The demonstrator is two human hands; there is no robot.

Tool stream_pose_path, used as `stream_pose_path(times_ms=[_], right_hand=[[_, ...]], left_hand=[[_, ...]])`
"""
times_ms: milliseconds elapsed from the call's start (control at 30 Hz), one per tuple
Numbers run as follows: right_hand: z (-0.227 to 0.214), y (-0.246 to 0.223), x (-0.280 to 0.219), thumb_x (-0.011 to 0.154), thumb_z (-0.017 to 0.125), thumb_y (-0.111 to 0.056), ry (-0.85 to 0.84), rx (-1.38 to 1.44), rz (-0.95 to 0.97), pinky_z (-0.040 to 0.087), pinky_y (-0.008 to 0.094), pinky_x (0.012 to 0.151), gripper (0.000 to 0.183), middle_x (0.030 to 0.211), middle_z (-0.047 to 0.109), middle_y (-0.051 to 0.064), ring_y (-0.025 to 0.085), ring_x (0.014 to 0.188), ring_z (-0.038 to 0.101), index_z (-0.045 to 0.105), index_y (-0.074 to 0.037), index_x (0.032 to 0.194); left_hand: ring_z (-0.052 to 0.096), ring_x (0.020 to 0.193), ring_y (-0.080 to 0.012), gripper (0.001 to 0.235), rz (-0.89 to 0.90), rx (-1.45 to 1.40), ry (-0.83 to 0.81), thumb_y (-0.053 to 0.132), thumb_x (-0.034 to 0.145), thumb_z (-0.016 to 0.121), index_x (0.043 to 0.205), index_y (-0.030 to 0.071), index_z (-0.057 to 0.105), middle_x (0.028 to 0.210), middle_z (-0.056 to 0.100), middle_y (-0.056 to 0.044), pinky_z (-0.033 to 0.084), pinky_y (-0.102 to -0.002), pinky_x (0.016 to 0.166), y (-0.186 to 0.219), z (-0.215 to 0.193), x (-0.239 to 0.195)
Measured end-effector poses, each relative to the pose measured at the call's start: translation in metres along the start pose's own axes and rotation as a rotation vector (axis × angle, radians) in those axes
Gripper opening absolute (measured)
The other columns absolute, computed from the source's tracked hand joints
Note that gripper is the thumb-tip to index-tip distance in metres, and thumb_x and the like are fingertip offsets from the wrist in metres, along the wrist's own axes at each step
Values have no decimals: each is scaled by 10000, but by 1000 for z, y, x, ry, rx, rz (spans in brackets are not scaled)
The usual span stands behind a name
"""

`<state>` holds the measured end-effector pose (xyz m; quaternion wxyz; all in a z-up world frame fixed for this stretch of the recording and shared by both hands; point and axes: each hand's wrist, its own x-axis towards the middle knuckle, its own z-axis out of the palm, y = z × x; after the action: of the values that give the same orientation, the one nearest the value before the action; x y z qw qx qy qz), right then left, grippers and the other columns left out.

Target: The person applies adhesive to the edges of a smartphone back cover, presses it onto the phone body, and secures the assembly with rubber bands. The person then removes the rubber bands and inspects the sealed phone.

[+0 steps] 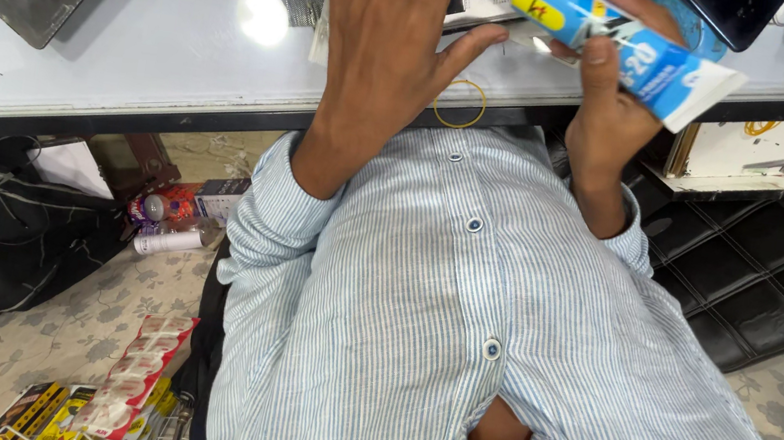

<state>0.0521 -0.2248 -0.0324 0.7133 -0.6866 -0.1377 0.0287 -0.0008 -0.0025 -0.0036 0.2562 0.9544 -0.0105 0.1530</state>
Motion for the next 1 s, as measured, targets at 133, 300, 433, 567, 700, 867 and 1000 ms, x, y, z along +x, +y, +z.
stream_pose_path(times_ms=[133, 300, 433, 567, 700, 867, 1000], right_hand=[[0, 7, -3, 1127, 700, -171, -56, -87, -74, 656, 380, 845, 347, 1348, 607, 156, 245, 1076, 734, 578, 39, 1375], [-3, 13, -6, 1133, 683, -187, -14, -27, -65, 661, 386, 849, 362, 1381, 608, 171, 254, 1097, 733, 553, 32, 1390], [-2, 12, -3, 1106, 676, -219, 106, 133, -22, 660, 410, 799, 393, 1326, 642, 188, 281, 1017, 757, 564, 42, 1379], [-4, 1, 1, 1123, 609, -289, 133, 310, 17, 664, 371, 749, 388, 1168, 710, 217, 270, 903, 760, 555, 21, 1351], [-16, -7, -3, 1136, 551, -377, 150, 658, 218, 623, 296, 729, 456, 1056, 709, 208, 235, 859, 746, 564, 41, 1318], [-27, -5, -3, 1087, 556, -449, 185, 1067, 388, 581, 246, 575, 410, 921, 655, 82, 139, 717, 697, 551, -44, 1149], [-32, 8, 1, 1102, 535, -437, 40, 1035, 366, 474, 222, 494, 366, 845, 569, 34, 66, 530, 580, 534, -82, 1014]], left_hand=[[521, 1156, -284, 614, 15, 9, 12, 466, 933, 834, 1283, 23, 593, 1192, 606, -90, 369, -488, 1031, -1, 2, 2], [530, 1161, -275, 620, 30, 5, -2, 470, 924, 854, 1295, 37, 612, 1192, 608, -77, 369, -491, 1033, -4, 5, 0], [528, 1159, -286, 669, 63, 93, 29, 425, 832, 850, 1323, 43, 603, 1188, 601, -93, 364, -506, 1031, 3, 15, -1], [524, 1181, -278, 606, 46, 146, -39, 352, 919, 848, 1333, -2, 582, 1176, 580, -93, 388, -501, 1021, 13, 23, 2], [541, 1052, -268, 548, -3, -57, -109, 352, 945, 830, 1332, 43, 594, 1060, 613, -98, 402, -465, 891, 15, 3, -2], [556, 1128, -191, 400, -126, -651, -44, 53, 1171, 517, 1546, 71, 378, 1212, 634, -64, 426, -329, 1013, 22, -32, -10], [675, 1146, -177, 443, -208, -1088, -95, -23, 1151, 506, 1553, 42, 332, 1452, 597, -111, 583, -260, 997, 37, -39, -13]])
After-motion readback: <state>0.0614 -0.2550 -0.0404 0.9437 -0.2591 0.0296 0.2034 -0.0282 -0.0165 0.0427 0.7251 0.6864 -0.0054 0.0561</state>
